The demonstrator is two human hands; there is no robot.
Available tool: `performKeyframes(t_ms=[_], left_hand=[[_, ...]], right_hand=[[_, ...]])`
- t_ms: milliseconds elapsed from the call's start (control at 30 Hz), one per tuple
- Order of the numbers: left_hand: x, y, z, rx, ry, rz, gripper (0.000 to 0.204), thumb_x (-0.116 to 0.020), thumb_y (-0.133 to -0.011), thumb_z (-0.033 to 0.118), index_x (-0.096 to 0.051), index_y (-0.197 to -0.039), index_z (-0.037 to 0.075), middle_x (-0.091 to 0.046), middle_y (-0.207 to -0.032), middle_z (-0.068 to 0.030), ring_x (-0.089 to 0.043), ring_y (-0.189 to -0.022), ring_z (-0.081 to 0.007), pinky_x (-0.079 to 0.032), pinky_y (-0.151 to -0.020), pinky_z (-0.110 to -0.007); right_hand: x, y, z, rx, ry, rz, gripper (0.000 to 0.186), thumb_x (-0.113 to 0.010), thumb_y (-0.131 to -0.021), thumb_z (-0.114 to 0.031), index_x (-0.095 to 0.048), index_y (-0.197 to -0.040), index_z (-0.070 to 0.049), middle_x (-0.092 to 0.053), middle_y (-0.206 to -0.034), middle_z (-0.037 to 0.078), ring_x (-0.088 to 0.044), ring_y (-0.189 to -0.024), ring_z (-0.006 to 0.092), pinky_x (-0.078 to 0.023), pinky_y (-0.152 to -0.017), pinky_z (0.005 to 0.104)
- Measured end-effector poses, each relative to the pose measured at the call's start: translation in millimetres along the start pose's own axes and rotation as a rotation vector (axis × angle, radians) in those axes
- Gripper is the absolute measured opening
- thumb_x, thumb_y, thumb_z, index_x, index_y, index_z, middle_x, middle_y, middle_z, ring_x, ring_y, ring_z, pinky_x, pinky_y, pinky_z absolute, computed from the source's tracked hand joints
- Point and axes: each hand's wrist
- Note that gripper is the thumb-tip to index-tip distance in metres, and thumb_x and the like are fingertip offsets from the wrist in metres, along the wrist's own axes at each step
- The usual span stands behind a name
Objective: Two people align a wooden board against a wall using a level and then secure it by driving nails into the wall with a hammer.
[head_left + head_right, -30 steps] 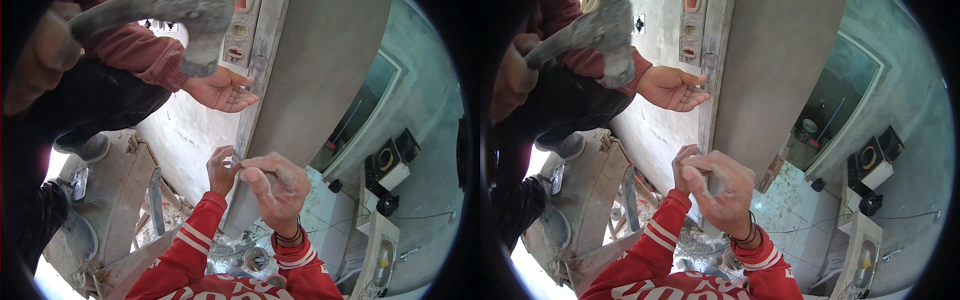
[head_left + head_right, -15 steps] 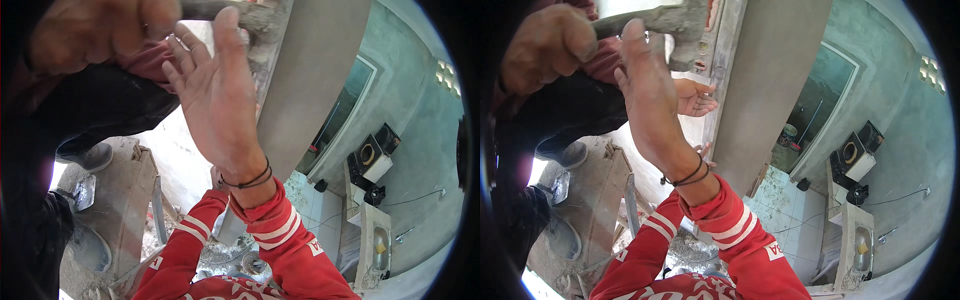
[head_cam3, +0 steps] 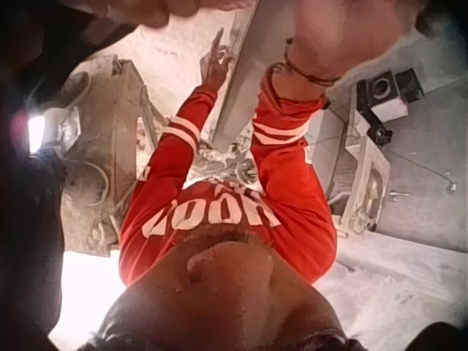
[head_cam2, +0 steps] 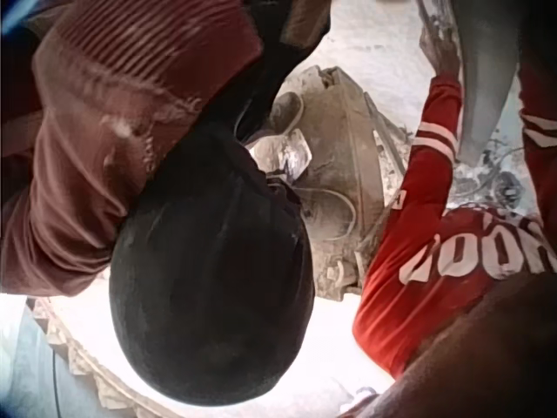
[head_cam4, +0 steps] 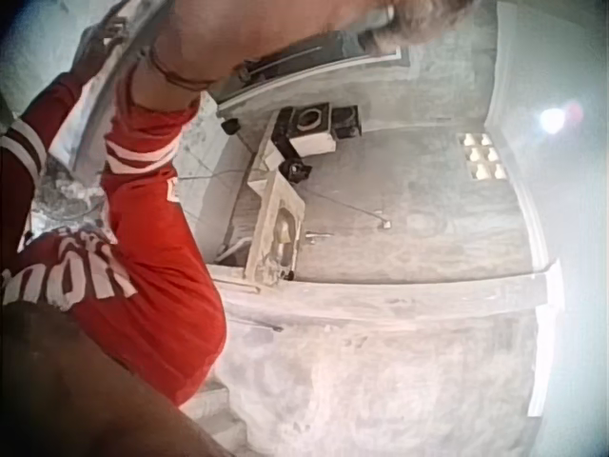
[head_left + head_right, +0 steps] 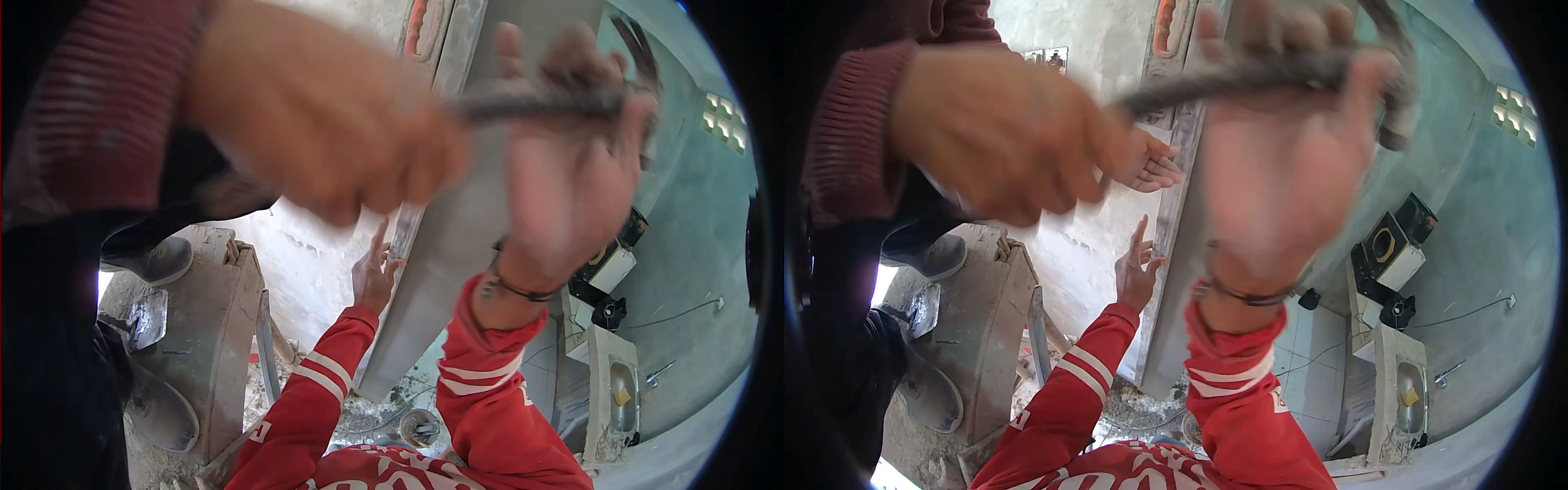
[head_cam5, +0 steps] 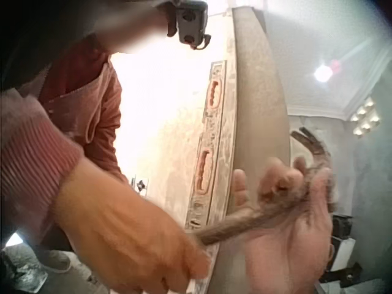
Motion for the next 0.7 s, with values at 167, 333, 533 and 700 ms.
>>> performKeyframes(t_ms=[167, 333, 533, 700], left_hand=[[-3, -3, 4, 0.084, 0.096, 0.07, 0.052, -0.084, -0.092, 0.006, -0.07, -0.141, 0.0, -0.081, -0.109, -0.0224, -0.081, -0.099, -0.0323, -0.067, -0.086, -0.042], [-13, -13, -16, 0.067, 0.029, 0.119, 0.042, -0.085, -0.091, 0.009, -0.076, -0.13, -0.002, -0.081, -0.111, -0.0222, -0.081, -0.099, -0.0352, -0.063, -0.088, -0.041], [-10, -18, -4, 0.024, -0.077, 0.099, 0.038, -0.082, -0.093, 0.008, -0.076, -0.127, -0.005, -0.082, -0.109, -0.0219, -0.082, -0.103, -0.0353, -0.063, -0.086, -0.042], [-4, -14, 4, 0.125, -0.033, 0.023, 0.038, -0.082, -0.096, 0.015, -0.076, -0.126, -0.007, -0.082, -0.11, -0.0231, -0.082, -0.105, -0.0359, -0.062, -0.089, -0.043]], right_hand=[[-40, 73, -87, 0.017, 0.457, 0.279, 0.037, -0.052, -0.12, -0.037, -0.054, -0.138, -0.005, -0.043, -0.093, 0.001, -0.046, -0.078, 0.0102, -0.046, -0.076, 0.0302], [-53, 201, -116, -0.328, 0.542, 0.79, 0.036, -0.05, -0.12, -0.038, -0.05, -0.142, -0.009, -0.044, -0.095, 0.001, -0.033, -0.053, 0.0029, -0.029, -0.042, 0.0192], [-55, 332, -101, -0.704, 0.483, 1.249, 0.014, -0.059, -0.115, -0.019, -0.051, -0.125, -0.012, -0.044, -0.084, -0.001, -0.038, -0.054, 0.004, -0.029, -0.042, 0.0206], [-87, 357, -71, -0.754, 0.806, 1.328, 0.04, -0.062, -0.114, -0.023, -0.049, -0.148, -0.007, -0.047, -0.08, -0.003, -0.043, -0.06, 0.0055, -0.036, -0.051, 0.0218]])
Point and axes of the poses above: each hand's wrist, its own y-axis away from the middle knuckle, its own x-axis out of the back of the hand, z = x × y
